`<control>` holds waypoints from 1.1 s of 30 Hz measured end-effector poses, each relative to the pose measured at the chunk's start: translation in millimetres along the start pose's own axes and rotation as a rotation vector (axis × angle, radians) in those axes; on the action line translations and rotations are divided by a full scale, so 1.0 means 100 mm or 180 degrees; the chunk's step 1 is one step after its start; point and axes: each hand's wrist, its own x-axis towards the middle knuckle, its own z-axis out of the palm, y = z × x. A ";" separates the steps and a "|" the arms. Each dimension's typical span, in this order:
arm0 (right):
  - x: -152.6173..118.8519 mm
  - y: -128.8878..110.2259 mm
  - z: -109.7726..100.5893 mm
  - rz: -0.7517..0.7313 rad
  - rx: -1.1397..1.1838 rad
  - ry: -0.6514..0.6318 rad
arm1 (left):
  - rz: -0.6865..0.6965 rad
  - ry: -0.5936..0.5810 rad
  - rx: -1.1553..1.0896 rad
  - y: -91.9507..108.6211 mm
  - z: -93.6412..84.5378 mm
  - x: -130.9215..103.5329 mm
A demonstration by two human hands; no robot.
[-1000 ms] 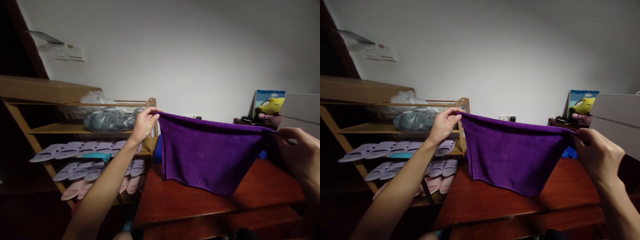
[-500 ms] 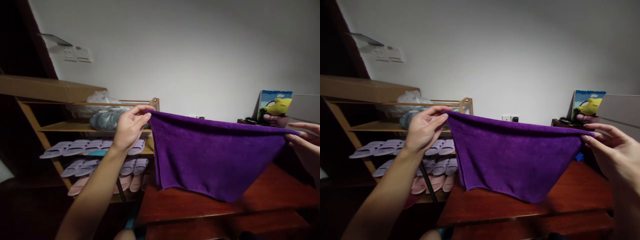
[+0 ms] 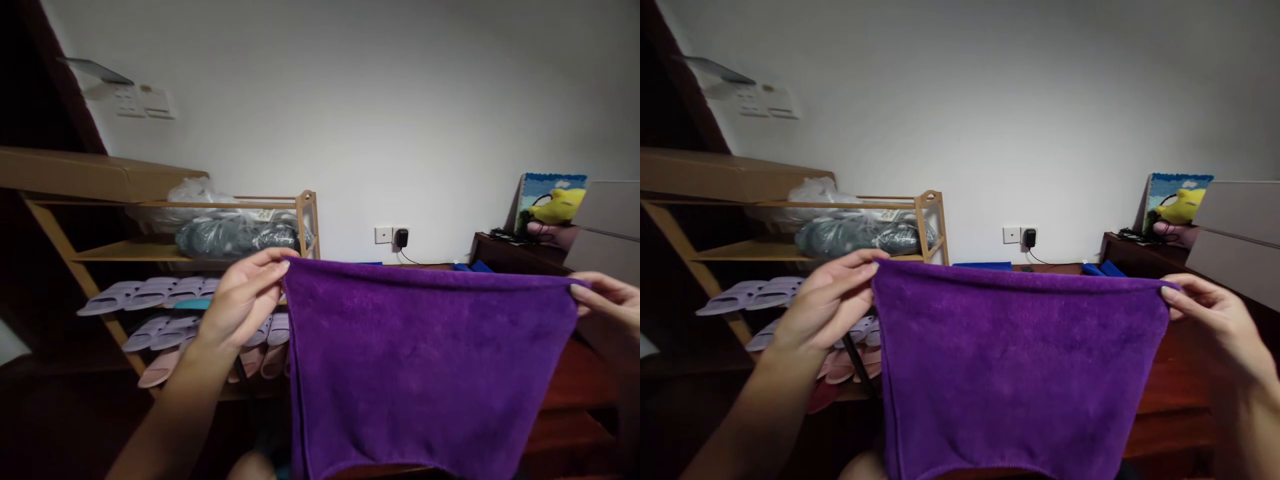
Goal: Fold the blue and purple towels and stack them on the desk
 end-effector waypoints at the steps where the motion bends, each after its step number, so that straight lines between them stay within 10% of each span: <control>1: 0.00 0.06 0.04 0.0140 0.0077 -0.0123 | -0.0151 0.0003 0.0030 -0.09 -0.03 -0.01; 20: 0.76 2.25 0.78 0.1360 -0.0410 -0.0893 | -0.1052 0.0402 0.1436 -2.42 -0.67 0.58; 33: 1.13 2.76 1.12 0.0910 -0.1359 -0.0810 | -0.0713 0.0491 0.2799 -2.92 -0.89 0.82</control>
